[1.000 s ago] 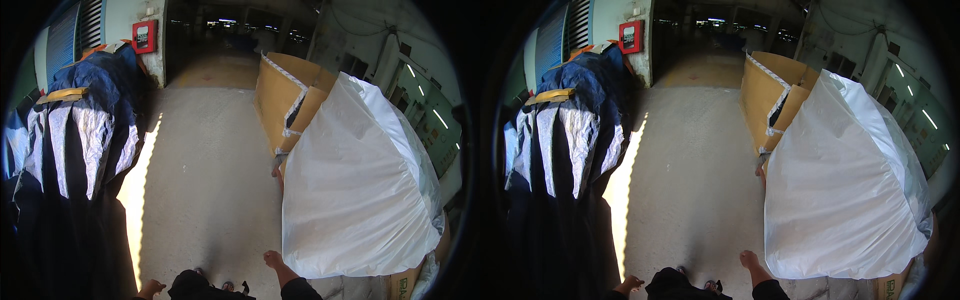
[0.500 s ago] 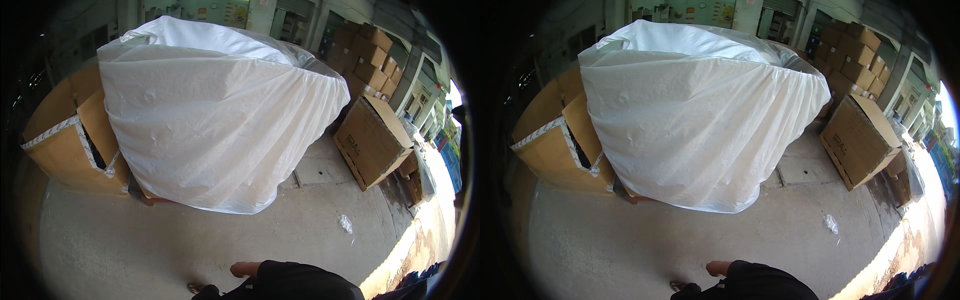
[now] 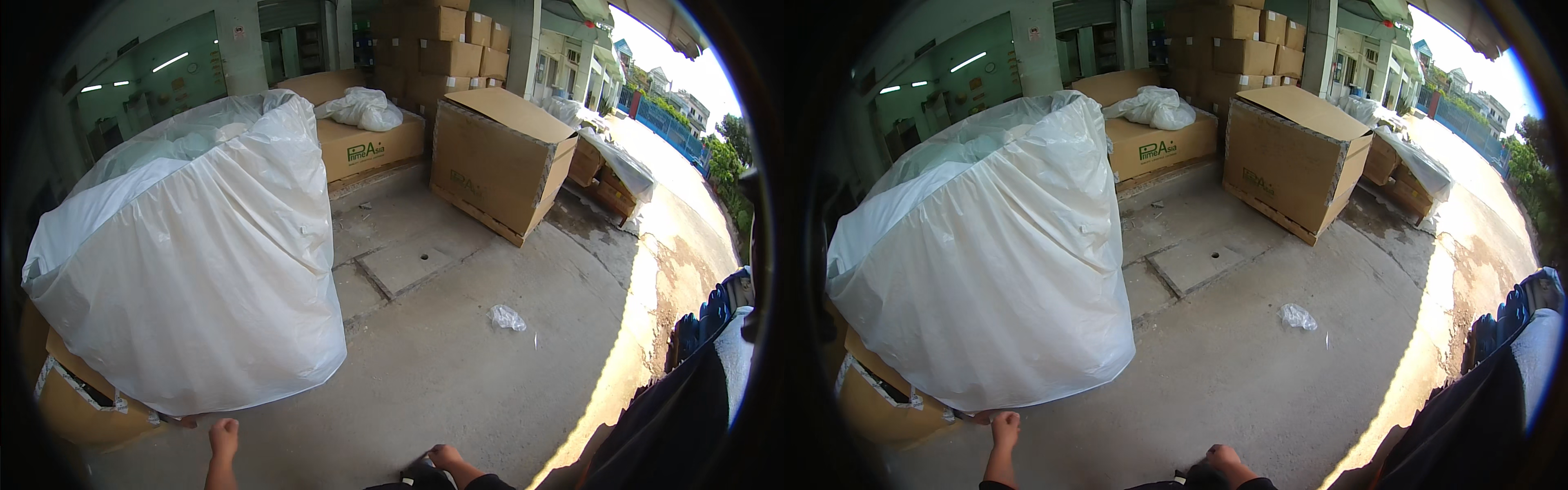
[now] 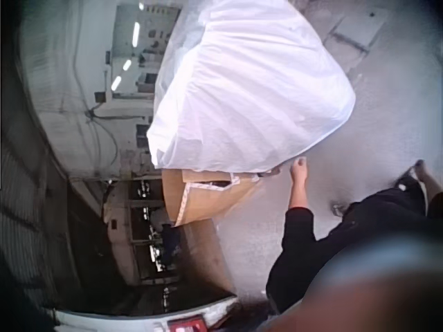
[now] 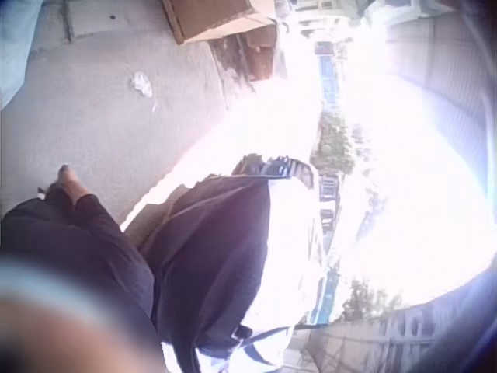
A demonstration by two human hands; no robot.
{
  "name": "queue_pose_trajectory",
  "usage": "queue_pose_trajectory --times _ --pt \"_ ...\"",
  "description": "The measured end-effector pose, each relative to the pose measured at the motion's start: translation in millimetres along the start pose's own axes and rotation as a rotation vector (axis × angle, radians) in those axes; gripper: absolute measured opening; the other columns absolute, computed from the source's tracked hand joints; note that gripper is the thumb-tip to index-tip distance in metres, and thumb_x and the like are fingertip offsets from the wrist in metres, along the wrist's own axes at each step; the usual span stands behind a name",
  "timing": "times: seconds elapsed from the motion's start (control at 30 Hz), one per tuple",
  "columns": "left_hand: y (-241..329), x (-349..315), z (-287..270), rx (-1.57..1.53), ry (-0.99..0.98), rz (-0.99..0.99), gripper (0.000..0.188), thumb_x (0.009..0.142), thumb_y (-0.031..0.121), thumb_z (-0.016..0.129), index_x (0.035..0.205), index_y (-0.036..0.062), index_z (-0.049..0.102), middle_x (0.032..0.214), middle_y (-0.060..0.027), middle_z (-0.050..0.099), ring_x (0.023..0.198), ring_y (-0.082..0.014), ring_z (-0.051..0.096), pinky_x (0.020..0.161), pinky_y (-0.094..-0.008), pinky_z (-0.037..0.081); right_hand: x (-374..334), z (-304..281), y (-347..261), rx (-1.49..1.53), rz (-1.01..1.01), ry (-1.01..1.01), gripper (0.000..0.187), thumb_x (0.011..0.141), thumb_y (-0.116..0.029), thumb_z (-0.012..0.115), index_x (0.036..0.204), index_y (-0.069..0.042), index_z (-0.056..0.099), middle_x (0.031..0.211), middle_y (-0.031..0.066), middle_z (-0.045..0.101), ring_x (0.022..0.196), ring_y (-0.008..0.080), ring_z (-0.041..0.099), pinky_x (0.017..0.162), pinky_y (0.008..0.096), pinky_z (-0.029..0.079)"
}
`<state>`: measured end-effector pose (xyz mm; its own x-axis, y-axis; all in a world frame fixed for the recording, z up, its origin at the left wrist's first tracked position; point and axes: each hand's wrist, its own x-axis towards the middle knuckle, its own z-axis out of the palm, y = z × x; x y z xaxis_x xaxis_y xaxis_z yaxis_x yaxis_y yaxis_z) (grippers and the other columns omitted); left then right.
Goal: The person walks from a cluttered office to an outdoor storage area, opens a large white sack, and pours out many plastic-wrapped slippers. They then open a cardboard box and remove a stack of slippers, placing them on the floor.
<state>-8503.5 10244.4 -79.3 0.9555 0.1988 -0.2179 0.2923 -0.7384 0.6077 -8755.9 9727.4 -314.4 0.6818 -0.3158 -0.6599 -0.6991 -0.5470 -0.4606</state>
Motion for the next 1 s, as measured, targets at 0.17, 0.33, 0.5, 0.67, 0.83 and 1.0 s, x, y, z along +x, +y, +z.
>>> queue_pose_trajectory --times 0.17,0.33,0.5,0.67,0.83,1.0 --pt "119.2 -44.5 205.3 0.29 -0.84 -0.28 0.046 0.087 0.039 0.069 0.115 0.0024 0.068 0.099 -0.0104 0.072 0.086 -0.0283 0.07 0.075 -0.0385 0.056 -38.2 -98.6 256.1 -0.44 0.293 -0.108 0.035 0.087 -0.028 0.053 0.105 -0.007 0.073 0.116 0.0138 0.069 0.115 0.0335 0.062 0.095 0.0433 0.05" --pt "115.1 42.9 270.2 0.327 -0.575 -0.211 0.038 0.093 0.034 0.06 0.103 -0.0021 0.066 0.088 -0.0145 0.069 0.066 -0.0274 0.066 0.06 -0.0411 0.053 -62.5 -269.2 376.1 0.293 0.739 0.446 0.021 0.088 -0.014 0.054 0.087 -0.002 0.072 0.067 0.0083 0.069 0.058 0.0197 0.069 0.054 0.0342 0.057" --pt "204.9 138.4 381.1 0.42 -0.925 0.001 0.033 0.089 0.029 0.061 0.111 0.0048 0.061 0.097 -0.0106 0.068 0.082 -0.0278 0.065 0.069 -0.0424 0.056 -12.6 -387.1 334.9 0.909 0.668 0.78 0.022 0.09 -0.011 0.055 0.103 0.003 0.067 0.076 0.0128 0.069 0.057 0.0226 0.068 0.051 0.0331 0.054" --pt "534.3 159.8 626.4 0.613 -0.745 0.168 0.044 0.091 0.036 0.063 0.1 -0.0063 0.069 0.095 -0.0202 0.071 0.086 -0.0336 0.07 0.079 -0.0429 0.054 45.2 -426.9 309.9 0.851 0.753 0.489 0.023 0.088 -0.016 0.061 0.101 0.001 0.07 0.08 0.0111 0.071 0.063 0.0216 0.071 0.06 0.032 0.057" --pt "906.6 42.3 851.5 0.276 -0.988 0.866 0.04 0.091 0.034 0.064 0.118 0.0049 0.067 0.108 -0.017 0.071 0.101 -0.0314 0.068 0.087 -0.04 0.052 112.2 -450.4 401.3 1.178 0.914 0.566 0.023 0.09 -0.013 0.061 0.107 0.002 0.063 0.086 0.0174 0.069 0.063 0.0303 0.071 0.05 0.0409 0.057" --pt "1102.8 -72.3 1003.4 0.099 -1.019 1.166 0.041 0.089 0.035 0.065 0.119 0.0064 0.067 0.103 -0.0176 0.071 0.096 -0.0337 0.068 0.084 -0.0401 0.053 216.3 -561.8 529.6 1.309 1.047 0.396 0.028 0.09 -0.012 0.063 0.114 0.002 0.059 0.09 0.0207 0.07 0.064 0.0357 0.071 0.051 0.0461 0.058"
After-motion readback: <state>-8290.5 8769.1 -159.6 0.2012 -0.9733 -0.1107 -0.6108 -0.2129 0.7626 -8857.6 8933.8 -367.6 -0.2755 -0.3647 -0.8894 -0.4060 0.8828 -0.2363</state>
